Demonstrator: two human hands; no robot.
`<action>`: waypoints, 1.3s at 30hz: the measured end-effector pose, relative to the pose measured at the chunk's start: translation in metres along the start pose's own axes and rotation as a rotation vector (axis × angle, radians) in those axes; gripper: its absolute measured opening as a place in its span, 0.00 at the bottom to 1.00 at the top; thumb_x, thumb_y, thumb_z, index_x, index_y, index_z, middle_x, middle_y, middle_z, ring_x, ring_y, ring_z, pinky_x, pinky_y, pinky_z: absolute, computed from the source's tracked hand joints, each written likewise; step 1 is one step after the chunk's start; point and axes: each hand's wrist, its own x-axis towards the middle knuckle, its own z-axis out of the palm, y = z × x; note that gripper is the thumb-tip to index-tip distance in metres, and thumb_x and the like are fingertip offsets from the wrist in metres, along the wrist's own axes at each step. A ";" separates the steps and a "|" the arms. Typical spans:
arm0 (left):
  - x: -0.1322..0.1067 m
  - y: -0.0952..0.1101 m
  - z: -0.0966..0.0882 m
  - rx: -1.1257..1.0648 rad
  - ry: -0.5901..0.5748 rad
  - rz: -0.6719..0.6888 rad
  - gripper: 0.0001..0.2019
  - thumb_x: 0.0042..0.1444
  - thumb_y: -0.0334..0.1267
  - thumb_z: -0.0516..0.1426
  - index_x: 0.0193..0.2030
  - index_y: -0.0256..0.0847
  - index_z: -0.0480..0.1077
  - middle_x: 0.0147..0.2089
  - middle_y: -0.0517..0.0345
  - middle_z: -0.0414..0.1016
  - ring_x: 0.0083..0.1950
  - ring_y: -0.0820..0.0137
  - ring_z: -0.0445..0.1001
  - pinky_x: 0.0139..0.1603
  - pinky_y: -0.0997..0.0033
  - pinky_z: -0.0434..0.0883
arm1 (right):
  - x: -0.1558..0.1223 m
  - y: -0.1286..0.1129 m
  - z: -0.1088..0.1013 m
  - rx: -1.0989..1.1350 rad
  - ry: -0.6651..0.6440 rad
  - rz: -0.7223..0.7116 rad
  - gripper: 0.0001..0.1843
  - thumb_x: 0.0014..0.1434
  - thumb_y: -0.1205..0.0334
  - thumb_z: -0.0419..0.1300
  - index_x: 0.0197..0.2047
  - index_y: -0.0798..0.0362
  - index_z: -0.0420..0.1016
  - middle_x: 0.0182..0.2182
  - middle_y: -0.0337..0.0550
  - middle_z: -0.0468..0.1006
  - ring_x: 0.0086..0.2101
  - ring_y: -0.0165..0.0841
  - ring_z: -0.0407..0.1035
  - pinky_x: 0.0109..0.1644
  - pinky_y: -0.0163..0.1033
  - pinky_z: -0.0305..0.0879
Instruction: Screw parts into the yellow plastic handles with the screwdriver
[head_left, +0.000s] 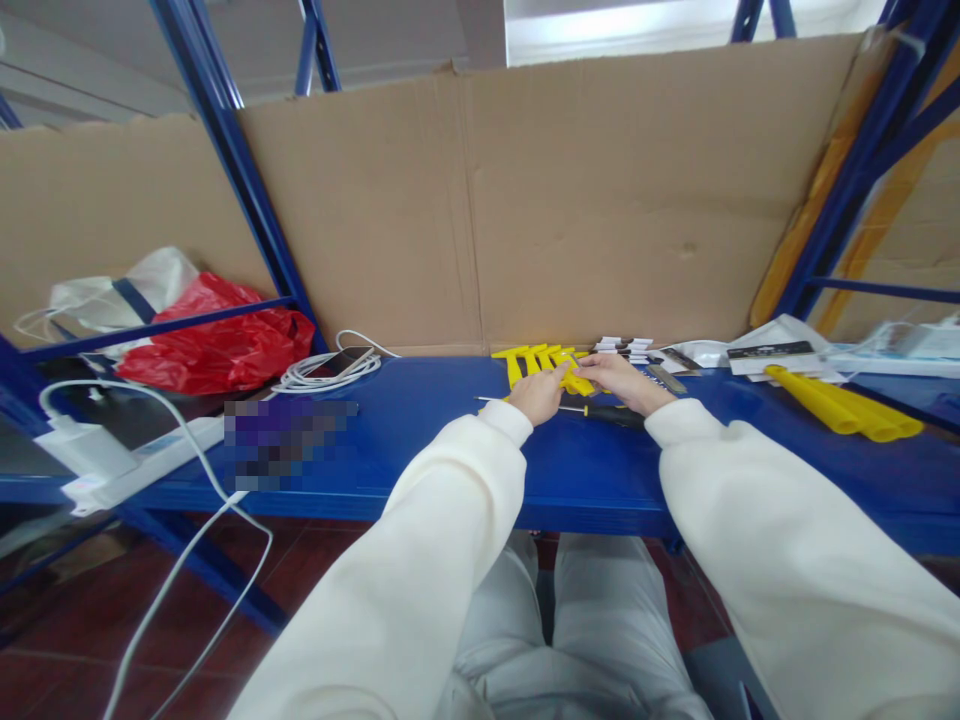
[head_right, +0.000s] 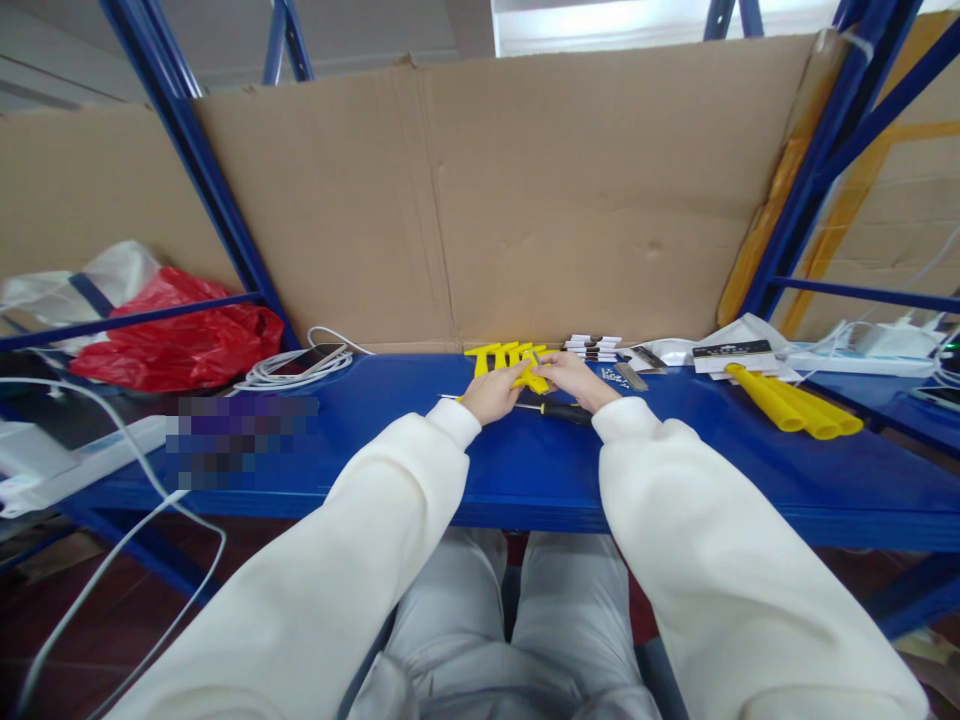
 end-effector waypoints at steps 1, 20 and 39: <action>0.000 0.000 -0.001 0.003 -0.002 -0.003 0.30 0.72 0.32 0.49 0.80 0.40 0.57 0.69 0.40 0.76 0.66 0.55 0.76 0.65 0.53 0.73 | 0.000 0.000 0.001 0.018 -0.009 0.023 0.06 0.55 0.64 0.73 0.31 0.53 0.80 0.27 0.44 0.83 0.27 0.33 0.75 0.30 0.34 0.72; 0.003 -0.017 -0.017 -0.257 0.228 -0.185 0.31 0.69 0.30 0.52 0.79 0.42 0.63 0.65 0.45 0.80 0.67 0.56 0.78 0.68 0.61 0.71 | 0.020 0.049 -0.111 -1.003 0.320 0.244 0.10 0.62 0.62 0.63 0.40 0.57 0.86 0.39 0.60 0.85 0.47 0.50 0.81 0.48 0.41 0.74; 0.001 -0.008 -0.035 -1.325 0.260 -0.451 0.15 0.61 0.18 0.51 0.29 0.42 0.61 0.19 0.71 0.57 0.17 0.80 0.54 0.18 0.79 0.51 | 0.029 0.076 -0.128 -1.167 0.248 0.305 0.27 0.61 0.53 0.67 0.56 0.65 0.83 0.43 0.68 0.84 0.47 0.52 0.81 0.49 0.43 0.74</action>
